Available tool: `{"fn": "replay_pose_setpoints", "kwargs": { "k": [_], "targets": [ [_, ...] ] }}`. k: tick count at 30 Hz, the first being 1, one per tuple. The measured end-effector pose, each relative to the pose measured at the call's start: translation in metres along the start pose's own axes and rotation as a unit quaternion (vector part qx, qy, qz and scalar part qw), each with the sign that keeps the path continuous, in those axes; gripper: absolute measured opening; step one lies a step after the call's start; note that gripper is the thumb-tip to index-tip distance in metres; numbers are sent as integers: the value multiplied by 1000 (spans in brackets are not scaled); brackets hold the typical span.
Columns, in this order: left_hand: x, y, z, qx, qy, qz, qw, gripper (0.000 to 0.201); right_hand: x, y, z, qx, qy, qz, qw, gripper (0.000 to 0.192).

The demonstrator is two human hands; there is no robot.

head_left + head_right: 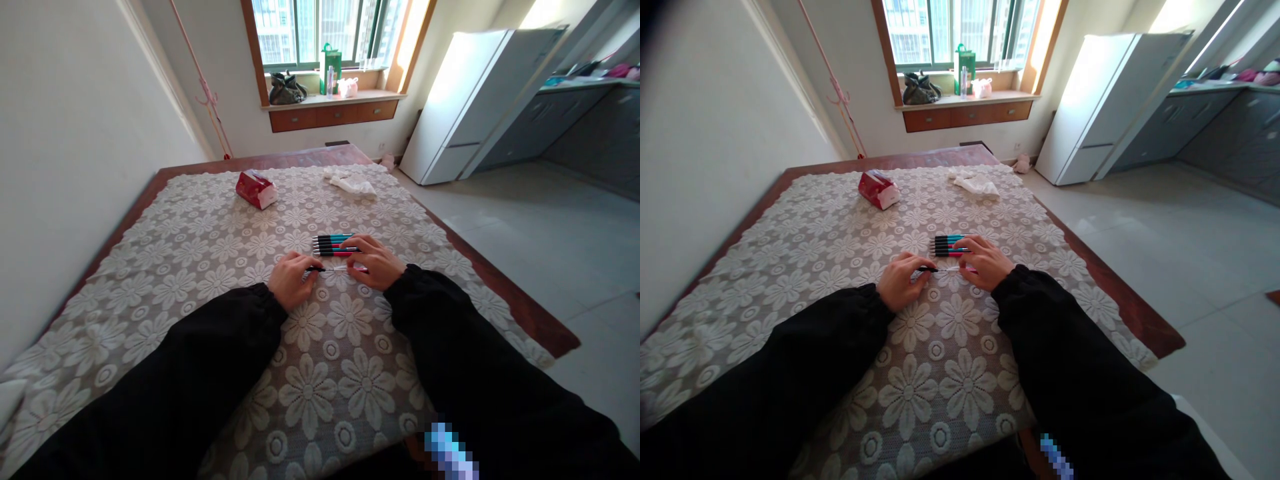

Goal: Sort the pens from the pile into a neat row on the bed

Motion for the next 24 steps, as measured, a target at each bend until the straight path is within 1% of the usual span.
{"fn": "replay_pose_setpoints", "kwargs": {
  "k": [5, 8, 12, 14, 17, 19, 21, 24],
  "targets": [
    [-1, 1, 1, -4, -21, -5, 1000, 16, 2, 0, 1, 1, 7, 9, 1000, 7],
    [-3, 1, 2, -7, -17, -13, 1000, 16, 5, -1, 1, -1, 14, 15, 1000, 8],
    [-12, 3, -4, 18, 18, -58, 998, 17, 13, -3, 0, -15, 12, 16, 1000, 8],
    [-16, 4, -8, 35, 43, -84, 995, 18, 20, -4, -3, -28, 4, 20, 999, 8],
    [-21, 5, -11, 46, 58, -111, 991, 21, 28, -5, -6, -48, -5, 21, 999, 7],
    [-23, 6, -11, 50, 51, -116, 991, 22, 30, -6, -6, -56, -16, 11, 998, 8],
    [-24, 5, -9, 47, 42, -109, 992, 22, 27, -7, -1, -69, -38, -12, 997, 11],
    [-19, 2, -2, 20, 52, -72, 996, 21, 13, -8, 15, -121, -81, -69, 987, 21]
  ]
}}
Point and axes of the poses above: each hand's wrist, its own y-axis away from the middle knuckle, its own z-axis out of the back of the hand, x = y × z, the point moved 10 cm from there along -y, towards the middle knuckle, and after that the axes turned 9 degrees about -x, right-handed, at the moved point
